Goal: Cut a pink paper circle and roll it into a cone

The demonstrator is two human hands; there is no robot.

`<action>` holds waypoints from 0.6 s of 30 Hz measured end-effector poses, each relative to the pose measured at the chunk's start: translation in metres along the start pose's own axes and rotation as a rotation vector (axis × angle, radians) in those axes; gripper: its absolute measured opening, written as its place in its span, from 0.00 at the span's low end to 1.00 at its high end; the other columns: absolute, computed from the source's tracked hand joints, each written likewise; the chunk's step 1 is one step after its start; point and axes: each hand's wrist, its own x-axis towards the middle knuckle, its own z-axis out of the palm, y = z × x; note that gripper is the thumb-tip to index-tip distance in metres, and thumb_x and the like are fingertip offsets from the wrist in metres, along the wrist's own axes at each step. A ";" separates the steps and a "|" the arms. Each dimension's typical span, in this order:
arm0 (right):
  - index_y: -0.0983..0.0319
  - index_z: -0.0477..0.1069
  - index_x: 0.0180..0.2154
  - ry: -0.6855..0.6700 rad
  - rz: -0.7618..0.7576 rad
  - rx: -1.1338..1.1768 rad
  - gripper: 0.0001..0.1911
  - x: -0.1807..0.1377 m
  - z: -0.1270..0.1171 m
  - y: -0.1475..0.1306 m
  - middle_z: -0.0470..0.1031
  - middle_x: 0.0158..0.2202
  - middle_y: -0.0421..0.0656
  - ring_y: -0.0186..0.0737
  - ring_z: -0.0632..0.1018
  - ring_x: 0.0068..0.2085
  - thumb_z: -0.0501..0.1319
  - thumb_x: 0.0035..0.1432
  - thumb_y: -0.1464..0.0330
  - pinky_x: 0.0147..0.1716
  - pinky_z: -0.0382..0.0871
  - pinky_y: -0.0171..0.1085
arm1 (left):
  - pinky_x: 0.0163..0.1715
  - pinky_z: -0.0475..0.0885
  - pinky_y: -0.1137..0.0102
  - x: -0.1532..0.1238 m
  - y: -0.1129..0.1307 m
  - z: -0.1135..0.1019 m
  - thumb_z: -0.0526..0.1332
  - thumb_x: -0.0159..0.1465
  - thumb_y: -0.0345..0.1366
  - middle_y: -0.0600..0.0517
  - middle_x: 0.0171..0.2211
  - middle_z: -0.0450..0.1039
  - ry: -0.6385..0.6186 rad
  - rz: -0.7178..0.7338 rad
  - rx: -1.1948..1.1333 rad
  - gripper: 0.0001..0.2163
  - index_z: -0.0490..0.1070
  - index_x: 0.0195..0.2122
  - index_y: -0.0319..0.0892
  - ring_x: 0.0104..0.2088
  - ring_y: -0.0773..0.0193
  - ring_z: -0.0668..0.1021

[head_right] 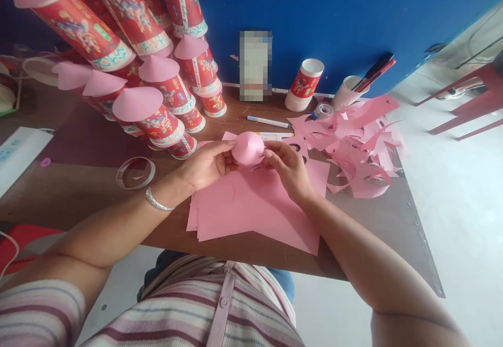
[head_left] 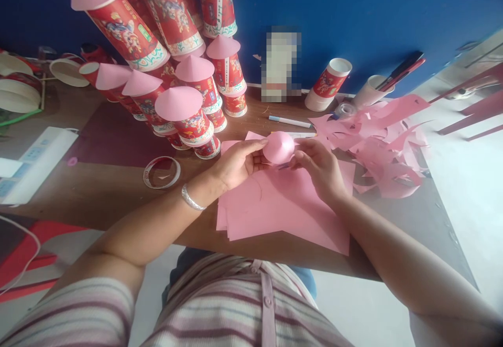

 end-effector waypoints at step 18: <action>0.59 0.81 0.28 -0.175 0.306 0.368 0.22 0.001 0.003 -0.007 0.79 0.26 0.40 0.36 0.78 0.29 0.81 0.47 0.49 0.31 0.73 0.35 | 0.39 0.78 0.66 -0.002 0.001 0.001 0.73 0.61 0.46 0.41 0.40 0.84 -0.091 -0.044 0.066 0.16 0.81 0.40 0.38 0.45 0.53 0.84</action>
